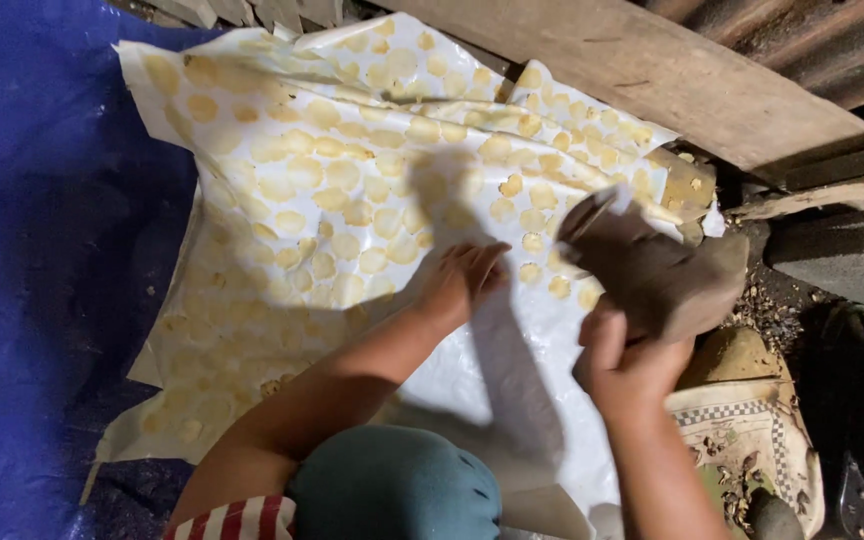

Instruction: The person uses a hammer to crack open cocoa pods on a white sheet, then uses a stone to crush the beans on a sack. They also stir beans in a pan over a heat source using a slotted spoon.

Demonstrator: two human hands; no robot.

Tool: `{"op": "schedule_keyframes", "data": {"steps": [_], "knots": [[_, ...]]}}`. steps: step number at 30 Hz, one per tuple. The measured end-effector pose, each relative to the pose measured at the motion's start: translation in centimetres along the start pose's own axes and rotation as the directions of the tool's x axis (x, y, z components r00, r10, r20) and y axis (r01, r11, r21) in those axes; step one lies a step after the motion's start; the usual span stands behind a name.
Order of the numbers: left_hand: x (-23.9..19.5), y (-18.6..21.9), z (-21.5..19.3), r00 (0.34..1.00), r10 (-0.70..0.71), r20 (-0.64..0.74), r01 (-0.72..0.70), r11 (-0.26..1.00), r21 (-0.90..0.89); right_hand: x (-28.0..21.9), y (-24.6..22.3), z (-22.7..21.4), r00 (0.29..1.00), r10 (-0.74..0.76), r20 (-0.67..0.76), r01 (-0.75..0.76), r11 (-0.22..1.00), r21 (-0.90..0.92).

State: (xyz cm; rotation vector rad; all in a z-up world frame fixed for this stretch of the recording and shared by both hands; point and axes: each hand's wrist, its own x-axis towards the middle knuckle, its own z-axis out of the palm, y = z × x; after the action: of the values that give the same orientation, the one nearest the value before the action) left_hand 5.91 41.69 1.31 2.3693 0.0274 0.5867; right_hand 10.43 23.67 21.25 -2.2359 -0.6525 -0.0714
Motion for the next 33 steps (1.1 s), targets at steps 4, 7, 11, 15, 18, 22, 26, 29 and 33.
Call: {"op": "schedule_keyframes", "data": {"steps": [4, 7, 11, 15, 18, 22, 26, 29, 33], "knots": [[-0.8, -1.2, -1.2, 0.987, 0.035, -0.159, 0.035, 0.91, 0.413, -3.9, 8.4, 8.5, 0.979, 0.151, 0.136, -0.108, 0.955, -0.277], [-0.9, -2.4, -1.8, 0.98, 0.015, -0.197, 0.063, 0.921, 0.385, -2.2, 8.5, 9.5, 0.915, 0.246, 0.32, -0.085, 0.892, -0.443], [-1.9, 1.7, -6.2, 0.979, -0.096, -0.179, 0.157, 0.916, 0.369, 0.8, 4.8, 5.2, 0.845, 0.31, 0.435, -0.147, 0.918, -0.368], [-3.3, 0.2, -6.4, 0.98, 0.072, -0.187, 0.017, 0.9, 0.435, -1.3, 4.1, 5.7, 0.913, 0.291, 0.288, -0.177, 0.915, -0.362], [-2.3, -0.8, -5.6, 0.964, 0.108, -0.242, 0.001, 0.912, 0.41, -2.0, 8.2, 9.3, 0.93, 0.269, 0.252, -0.132, 0.882, -0.453], [-0.6, -2.5, -0.6, 0.961, -0.004, -0.278, 0.11, 0.925, 0.365, 1.8, 4.5, 7.0, 0.837, 0.406, 0.366, -0.291, 0.898, -0.33], [3.3, -2.4, 2.7, 0.949, -0.265, -0.173, 0.295, 0.939, 0.18, 4.1, -0.8, 0.9, 0.93, 0.328, 0.163, -0.312, 0.943, -0.114], [3.5, -1.7, 2.1, 0.971, -0.207, -0.116, 0.23, 0.943, 0.241, 4.6, -3.1, -0.8, 0.997, 0.019, -0.075, -0.019, 1.0, -0.004], [2.9, -1.1, -1.0, 0.969, -0.244, -0.044, 0.247, 0.947, 0.207, 3.5, 0.2, 5.3, 0.928, 0.368, -0.06, -0.372, 0.924, -0.084]]}}
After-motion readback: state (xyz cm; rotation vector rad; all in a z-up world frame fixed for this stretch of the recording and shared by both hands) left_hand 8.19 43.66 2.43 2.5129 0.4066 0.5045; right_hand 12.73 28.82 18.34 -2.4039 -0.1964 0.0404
